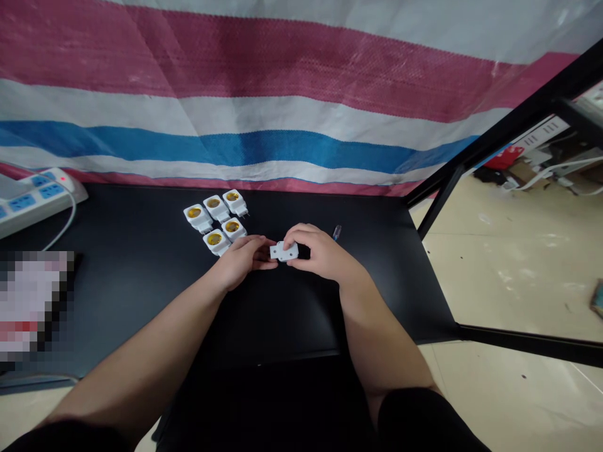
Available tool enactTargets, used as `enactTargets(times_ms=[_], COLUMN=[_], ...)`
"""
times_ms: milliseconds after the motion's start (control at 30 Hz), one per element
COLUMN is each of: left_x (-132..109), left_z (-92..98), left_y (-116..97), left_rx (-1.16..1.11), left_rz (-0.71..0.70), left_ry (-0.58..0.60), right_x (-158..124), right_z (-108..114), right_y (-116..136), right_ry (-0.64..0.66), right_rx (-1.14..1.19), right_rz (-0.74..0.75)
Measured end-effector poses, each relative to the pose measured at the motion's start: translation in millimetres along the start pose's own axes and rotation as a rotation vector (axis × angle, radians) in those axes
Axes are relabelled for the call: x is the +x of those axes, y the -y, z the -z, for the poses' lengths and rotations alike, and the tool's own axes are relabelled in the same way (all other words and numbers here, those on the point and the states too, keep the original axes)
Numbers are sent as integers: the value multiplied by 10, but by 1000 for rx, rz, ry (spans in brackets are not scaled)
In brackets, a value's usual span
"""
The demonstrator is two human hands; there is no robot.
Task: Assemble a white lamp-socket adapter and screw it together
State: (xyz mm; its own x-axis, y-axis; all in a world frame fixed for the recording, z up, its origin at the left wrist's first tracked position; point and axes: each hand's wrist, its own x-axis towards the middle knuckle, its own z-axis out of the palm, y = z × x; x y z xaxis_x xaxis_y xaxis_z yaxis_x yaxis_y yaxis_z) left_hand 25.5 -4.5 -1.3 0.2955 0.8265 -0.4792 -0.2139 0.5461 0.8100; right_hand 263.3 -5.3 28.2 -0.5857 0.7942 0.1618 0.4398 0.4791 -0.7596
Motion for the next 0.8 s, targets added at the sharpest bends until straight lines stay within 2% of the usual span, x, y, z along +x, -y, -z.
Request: enactTargets(times_ms=[433,800], left_x=[-6,-67], left_z=[-21,-102], left_y=[-7,-86], left_rx=[47,79], left_rz=[21,57], left_ry=[18,-30], right_x=[-6,-2], right_z=[-3,-15], right_y=[-12,52], right_ry=[-1,13], right_rx=[9,-65], right_rz=[-16,-3])
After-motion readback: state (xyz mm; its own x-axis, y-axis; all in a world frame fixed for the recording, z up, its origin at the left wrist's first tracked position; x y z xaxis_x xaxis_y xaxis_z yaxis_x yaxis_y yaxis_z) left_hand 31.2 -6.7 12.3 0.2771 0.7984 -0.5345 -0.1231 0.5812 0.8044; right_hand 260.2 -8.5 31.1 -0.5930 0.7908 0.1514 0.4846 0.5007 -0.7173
